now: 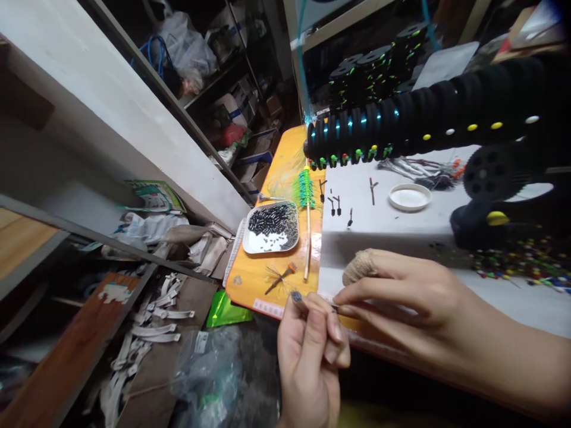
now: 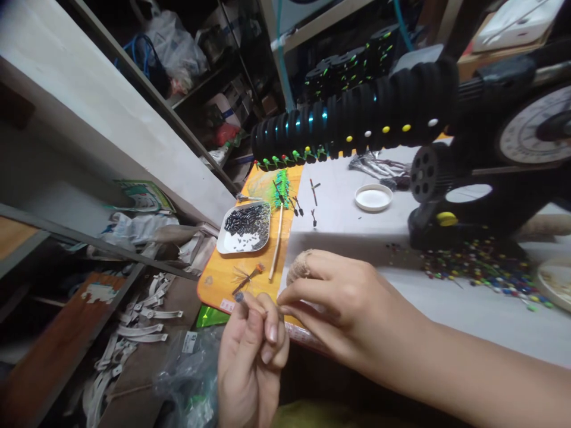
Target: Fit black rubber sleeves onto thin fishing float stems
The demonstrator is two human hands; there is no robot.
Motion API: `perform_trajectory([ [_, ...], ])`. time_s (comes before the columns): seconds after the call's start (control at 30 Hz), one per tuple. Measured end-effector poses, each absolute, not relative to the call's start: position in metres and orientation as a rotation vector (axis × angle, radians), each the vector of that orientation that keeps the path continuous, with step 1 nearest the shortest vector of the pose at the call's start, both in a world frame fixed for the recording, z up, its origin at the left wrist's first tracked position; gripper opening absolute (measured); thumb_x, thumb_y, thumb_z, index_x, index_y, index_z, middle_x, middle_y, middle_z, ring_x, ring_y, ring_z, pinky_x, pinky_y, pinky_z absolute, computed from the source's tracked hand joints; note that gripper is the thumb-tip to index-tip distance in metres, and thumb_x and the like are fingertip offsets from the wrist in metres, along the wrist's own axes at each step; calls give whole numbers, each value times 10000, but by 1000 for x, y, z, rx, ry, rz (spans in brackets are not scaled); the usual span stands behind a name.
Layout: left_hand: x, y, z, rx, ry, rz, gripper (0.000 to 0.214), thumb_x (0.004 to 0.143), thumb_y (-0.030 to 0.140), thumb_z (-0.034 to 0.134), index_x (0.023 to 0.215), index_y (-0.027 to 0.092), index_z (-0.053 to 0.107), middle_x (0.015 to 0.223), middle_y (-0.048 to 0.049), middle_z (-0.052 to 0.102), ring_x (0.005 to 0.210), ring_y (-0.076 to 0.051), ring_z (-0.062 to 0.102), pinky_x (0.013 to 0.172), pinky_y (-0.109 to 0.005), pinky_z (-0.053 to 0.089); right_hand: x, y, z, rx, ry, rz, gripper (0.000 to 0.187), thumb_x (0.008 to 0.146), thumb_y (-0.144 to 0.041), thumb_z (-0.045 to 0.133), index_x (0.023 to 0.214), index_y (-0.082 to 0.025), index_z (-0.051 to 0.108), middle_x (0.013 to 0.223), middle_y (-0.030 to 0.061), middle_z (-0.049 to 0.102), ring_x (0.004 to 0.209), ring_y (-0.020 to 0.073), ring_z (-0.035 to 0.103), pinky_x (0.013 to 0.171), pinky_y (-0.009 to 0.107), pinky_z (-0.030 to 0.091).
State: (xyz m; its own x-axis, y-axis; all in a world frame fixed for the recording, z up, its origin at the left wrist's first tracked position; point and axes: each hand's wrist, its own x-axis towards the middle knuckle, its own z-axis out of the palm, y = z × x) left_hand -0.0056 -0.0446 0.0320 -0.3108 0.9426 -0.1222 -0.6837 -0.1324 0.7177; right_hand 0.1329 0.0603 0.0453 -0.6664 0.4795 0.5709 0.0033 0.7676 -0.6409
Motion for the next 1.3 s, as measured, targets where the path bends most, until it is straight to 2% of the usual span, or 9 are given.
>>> perform_trajectory([
  [0.2, -6, -43, 37, 379, 846, 1657, 330, 888, 360, 827, 774, 156, 593, 682, 30, 570, 486, -28, 302, 455, -118, 296, 134, 58, 45, -381, -2244, 729, 104, 1008, -236, 627, 1016, -209, 727, 871, 67, 651, 777, 175, 613, 634, 258, 482],
  [0.53, -3, -42, 42, 281, 905, 1633, 359, 819, 349, 897, 787, 148, 602, 651, 37, 571, 497, -20, 340, 468, -112, 281, 136, 58, 48, -350, -2245, 622, 105, 989, -203, 656, 1078, -218, 710, 875, 44, 640, 780, 176, 589, 621, 278, 447],
  [0.83, -9, -42, 35, 361, 775, 1628, 342, 926, 323, 789, 743, 142, 564, 688, 27, 547, 500, -22, 310, 462, -110, 289, 136, 60, 49, -352, -2245, 595, 58, 1000, -222, 654, 1052, -208, 674, 892, 48, 634, 777, 170, 590, 626, 280, 447],
  [0.97, -9, -41, 35, 347, 726, 1615, 317, 932, 307, 783, 763, 145, 570, 684, 31, 546, 493, -20, 295, 460, -105, 288, 135, 60, 48, -410, -2257, 451, 133, 1051, -229, 555, 993, -196, 671, 858, 54, 628, 727, 169, 567, 596, 288, 421],
  [1.13, -8, -40, 33, 341, 700, 1607, 278, 940, 268, 772, 778, 142, 585, 696, 27, 558, 498, -21, 314, 460, -101, 293, 133, 59, 49, -406, -2294, 340, 132, 1038, -237, 584, 949, -181, 663, 795, 43, 594, 692, 175, 547, 570, 297, 398],
  [1.3, -6, -39, 33, 326, 729, 1599, 275, 925, 280, 794, 795, 136, 599, 693, 26, 570, 499, -20, 333, 456, -104, 288, 134, 58, 46, -405, -2273, 336, 138, 1047, -240, 570, 967, -192, 671, 829, 50, 614, 720, 178, 553, 588, 305, 411],
])
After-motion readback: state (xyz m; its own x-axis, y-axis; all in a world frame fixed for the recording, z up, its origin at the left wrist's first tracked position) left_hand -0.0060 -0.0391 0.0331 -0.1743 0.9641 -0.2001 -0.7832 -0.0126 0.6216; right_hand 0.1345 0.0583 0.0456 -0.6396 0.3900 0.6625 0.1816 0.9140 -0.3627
